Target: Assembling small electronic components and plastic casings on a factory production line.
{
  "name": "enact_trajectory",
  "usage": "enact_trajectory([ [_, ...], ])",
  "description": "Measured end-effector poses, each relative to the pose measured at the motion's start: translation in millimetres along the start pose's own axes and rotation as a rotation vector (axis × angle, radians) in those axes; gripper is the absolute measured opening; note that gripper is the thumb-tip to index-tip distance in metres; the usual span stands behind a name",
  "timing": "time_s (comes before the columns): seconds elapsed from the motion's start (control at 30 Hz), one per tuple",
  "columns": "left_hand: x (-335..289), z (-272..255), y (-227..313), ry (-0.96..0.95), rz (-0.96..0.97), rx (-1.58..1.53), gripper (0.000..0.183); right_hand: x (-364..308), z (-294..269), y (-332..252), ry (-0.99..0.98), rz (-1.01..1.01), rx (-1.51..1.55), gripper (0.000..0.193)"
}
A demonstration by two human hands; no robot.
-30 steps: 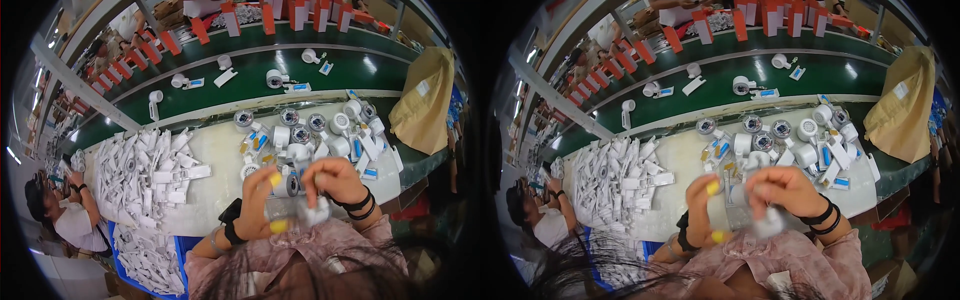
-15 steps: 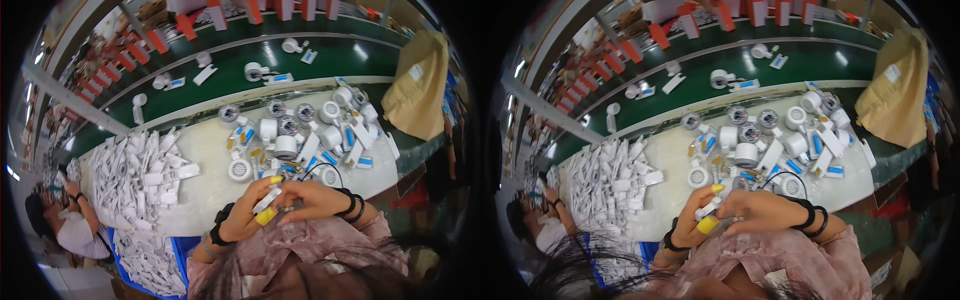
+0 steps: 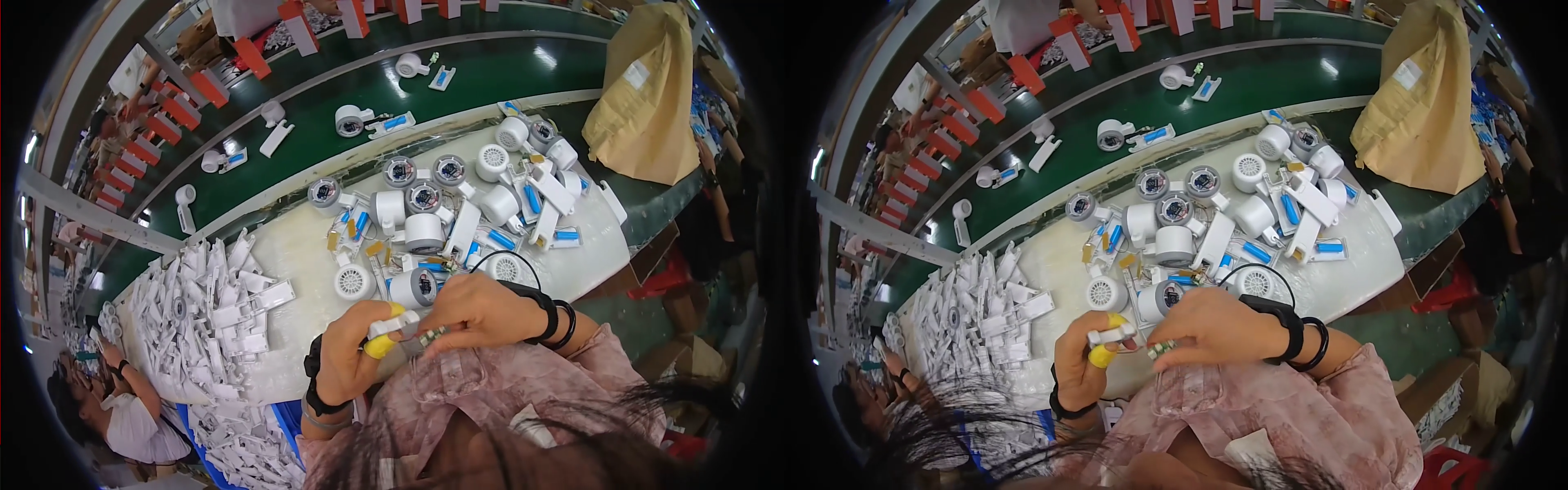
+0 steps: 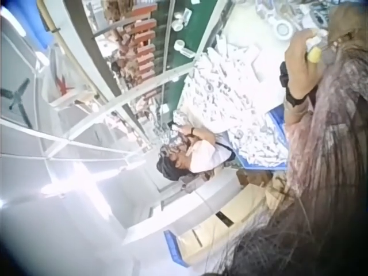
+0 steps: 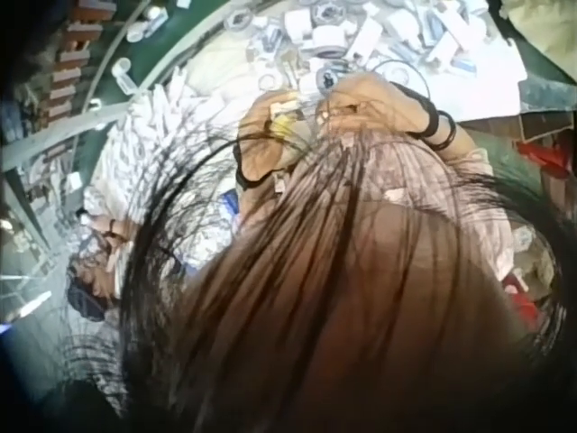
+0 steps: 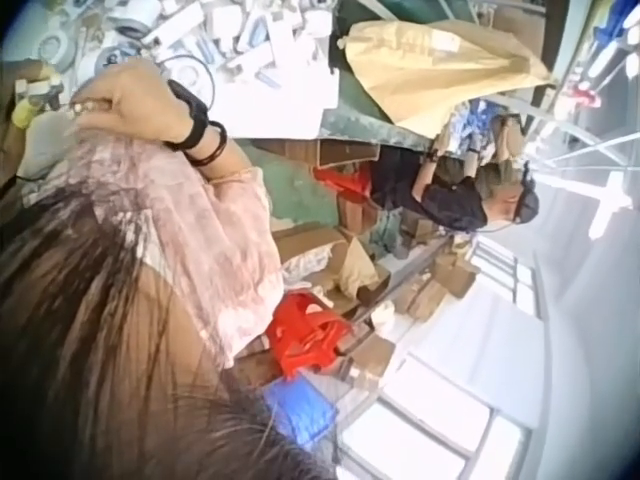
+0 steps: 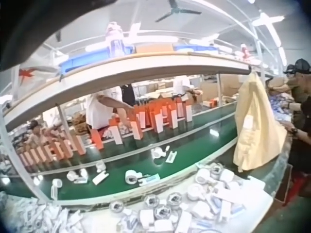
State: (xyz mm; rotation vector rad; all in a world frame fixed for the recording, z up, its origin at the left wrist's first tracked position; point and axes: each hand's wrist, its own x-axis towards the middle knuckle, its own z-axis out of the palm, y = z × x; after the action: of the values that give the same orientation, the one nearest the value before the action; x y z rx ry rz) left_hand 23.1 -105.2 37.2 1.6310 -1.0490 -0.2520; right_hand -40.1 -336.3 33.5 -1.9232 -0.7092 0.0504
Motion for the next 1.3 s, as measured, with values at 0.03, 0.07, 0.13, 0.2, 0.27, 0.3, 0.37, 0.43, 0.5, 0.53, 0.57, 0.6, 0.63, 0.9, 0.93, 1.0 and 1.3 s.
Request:
enact_trajectory([
  [0.03,-1.6,1.6,-0.9,-0.002,0.0,-0.002,0.02,0.1,1.0,-2.0,0.12,-0.036,-0.127,0.032],
  [0.07,-3.4,4.0,-2.4,0.093,-0.055,-0.031,0.021,-0.2,-3.6,-5.0,0.063,0.072,-0.026,0.034],
  [0.13,-3.5,7.3,-0.4,0.252,-0.148,-0.076,0.026,-1.0,-3.7,-7.2,0.088,0.077,0.094,0.03],
  [0.2,-2.5,5.7,-0.4,0.232,-0.141,-0.043,0.026,-0.9,-7.2,-9.4,0.108,0.078,0.215,0.026],
  [0.27,-2.1,5.0,-1.1,0.218,-0.137,-0.007,0.027,-0.2,-15.3,-12.2,-0.053,0.193,0.279,0.021],
  [0.3,-0.9,6.4,-1.4,0.194,-0.115,0.006,0.026,0.4,-15.5,-11.7,-0.059,0.189,0.275,0.021],
  [0.37,2.6,10.1,-2.1,0.189,-0.092,0.024,0.026,4.1,-14.1,-11.6,0.136,0.007,-0.146,0.019],
  [0.43,9.8,17.6,-5.8,0.255,-0.221,-0.202,0.026,8.2,-13.4,-17.1,0.234,0.001,-0.37,0.02],
  [0.5,23.2,20.7,-12.0,0.285,-0.226,-0.201,0.026,13.5,-12.5,-17.0,0.333,-0.012,-0.588,0.022],
  [0.53,27.2,22.4,-20.2,0.27,-0.277,-0.324,0.026,17.1,-11.0,-12.8,0.465,-0.057,-0.624,0.023],
  [0.57,30.5,24.5,-24.3,0.256,-0.326,-0.447,0.026,20.2,-9.5,-10.2,0.596,-0.102,-0.654,0.024],
  [0.6,35.6,27.8,-23.5,0.26,-0.365,-0.576,0.028,21.4,-8.7,-9.1,0.624,-0.118,-0.649,0.024],
  [0.63,38.5,28.6,-24.8,0.279,-0.364,-0.573,0.028,22.8,-7.4,-7.0,0.611,-0.13,-0.641,0.024],
  [0.9,40.6,30.0,-32.1,0.154,-0.297,-0.709,0.043,24.2,-3.7,8.7,0.596,-0.142,-0.523,0.024],
  [0.93,40.6,30.7,-32.2,0.148,-0.294,-0.708,0.046,23.8,-4.9,10.6,0.563,-0.178,-0.547,0.024],
  [1.0,41.4,32.1,-31.9,0.153,-0.292,-0.679,0.046,23.9,-5.2,14.4,0.576,-0.181,-0.561,0.025],
  [1.3,44.3,37.8,-29.4,0.144,-0.269,-0.56,0.053,19.7,-4.3,19.6,0.622,-0.176,-0.552,0.031],
])
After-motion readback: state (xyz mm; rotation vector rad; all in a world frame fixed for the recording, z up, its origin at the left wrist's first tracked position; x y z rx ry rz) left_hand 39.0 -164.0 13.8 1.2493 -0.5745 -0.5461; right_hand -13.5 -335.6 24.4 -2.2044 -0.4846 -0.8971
